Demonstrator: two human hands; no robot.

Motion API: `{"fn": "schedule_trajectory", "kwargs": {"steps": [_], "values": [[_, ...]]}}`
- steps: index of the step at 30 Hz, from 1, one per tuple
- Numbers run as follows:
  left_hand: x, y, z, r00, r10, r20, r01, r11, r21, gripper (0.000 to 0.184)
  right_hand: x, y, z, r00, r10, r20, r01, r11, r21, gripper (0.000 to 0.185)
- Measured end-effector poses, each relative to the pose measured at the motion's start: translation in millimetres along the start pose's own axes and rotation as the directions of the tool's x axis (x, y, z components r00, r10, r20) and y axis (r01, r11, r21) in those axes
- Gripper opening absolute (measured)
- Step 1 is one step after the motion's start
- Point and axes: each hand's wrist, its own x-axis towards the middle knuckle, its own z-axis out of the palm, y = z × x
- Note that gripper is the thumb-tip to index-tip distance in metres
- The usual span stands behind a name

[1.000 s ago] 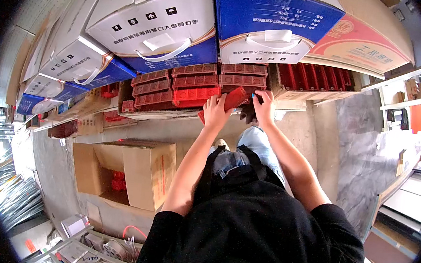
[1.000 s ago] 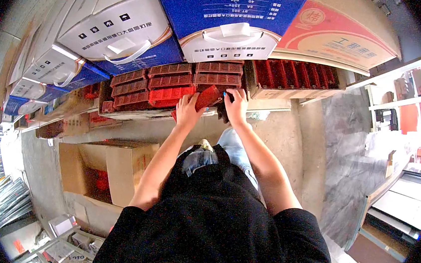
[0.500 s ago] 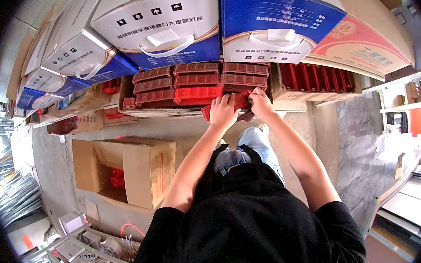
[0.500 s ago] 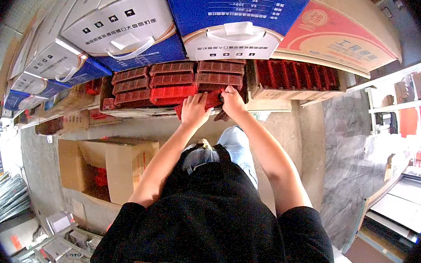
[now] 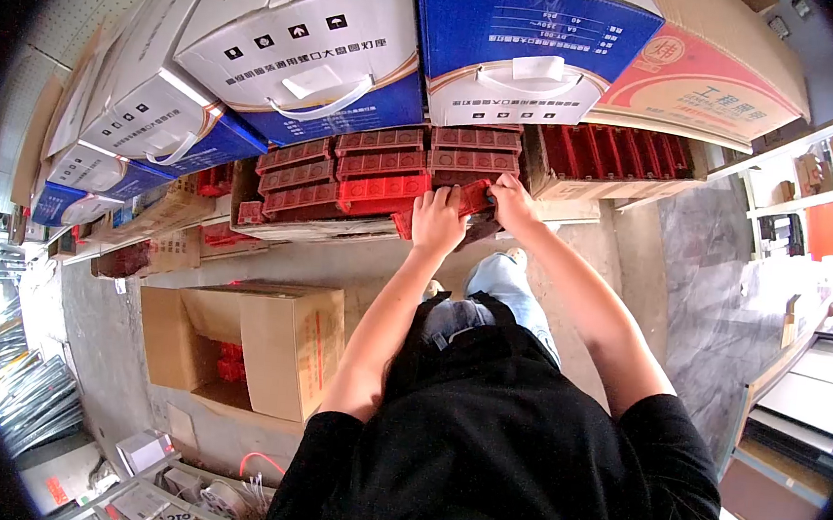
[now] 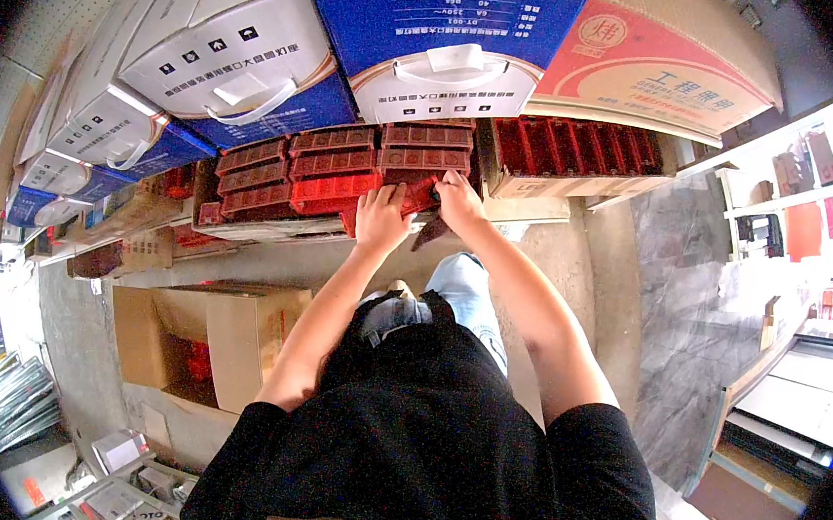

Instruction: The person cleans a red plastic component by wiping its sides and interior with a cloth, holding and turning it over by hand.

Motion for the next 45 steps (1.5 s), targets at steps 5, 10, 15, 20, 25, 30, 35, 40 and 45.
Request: {"fn": "schedule_trajectory", "kwargs": {"steps": [5,10,15,20,25,30,35,40,45], "values": [[0,0,0,1.0,-0.019,0.015,0.019,1.0,-0.003,0.054,-4,-23,10,0.985,-0.058,-0.161,0.072,0.994,0.081,0.015],[-1,-1,-3,0.997,-0.048,0.06,0.05,0.998,-0.026,0.055,-7,-31,6,0.986,-0.047,-0.157,0.066,0.991,0.116,0.022],[2,-5,1,0.998,-0.022,0.056,0.022,1.0,0.003,0.056,0,-6,-4,0.999,0.047,-0.017,-0.047,0.999,-0.006,0.03],[5,-2,-4,0.996,-0.027,0.09,0.027,1.0,-0.003,0.055,-9,-30,7,0.982,-0.031,-0.188,0.04,0.998,0.045,0.029],[3,-5,-4,0.995,-0.042,0.092,0.046,0.998,-0.039,0.056,-12,-23,9,0.973,-0.078,-0.218,0.099,0.991,0.088,0.029],[4,-9,-2,0.999,-0.031,0.042,0.033,0.998,-0.046,0.056,-2,-6,-4,0.975,0.08,-0.209,-0.039,0.981,0.192,0.017],[-3,-25,6,0.994,-0.099,0.038,0.103,0.987,-0.121,0.057,-12,-10,-15,0.971,0.036,-0.235,0.019,0.973,0.23,0.014],[-2,-23,4,0.997,-0.078,0.022,0.081,0.99,-0.119,0.056,-9,-18,-15,0.963,-0.154,-0.22,0.198,0.961,0.195,0.014],[-3,-22,4,0.995,-0.083,0.045,0.088,0.99,-0.107,0.056,-4,-18,-11,0.99,-0.115,-0.082,0.126,0.983,0.134,0.02]]}}
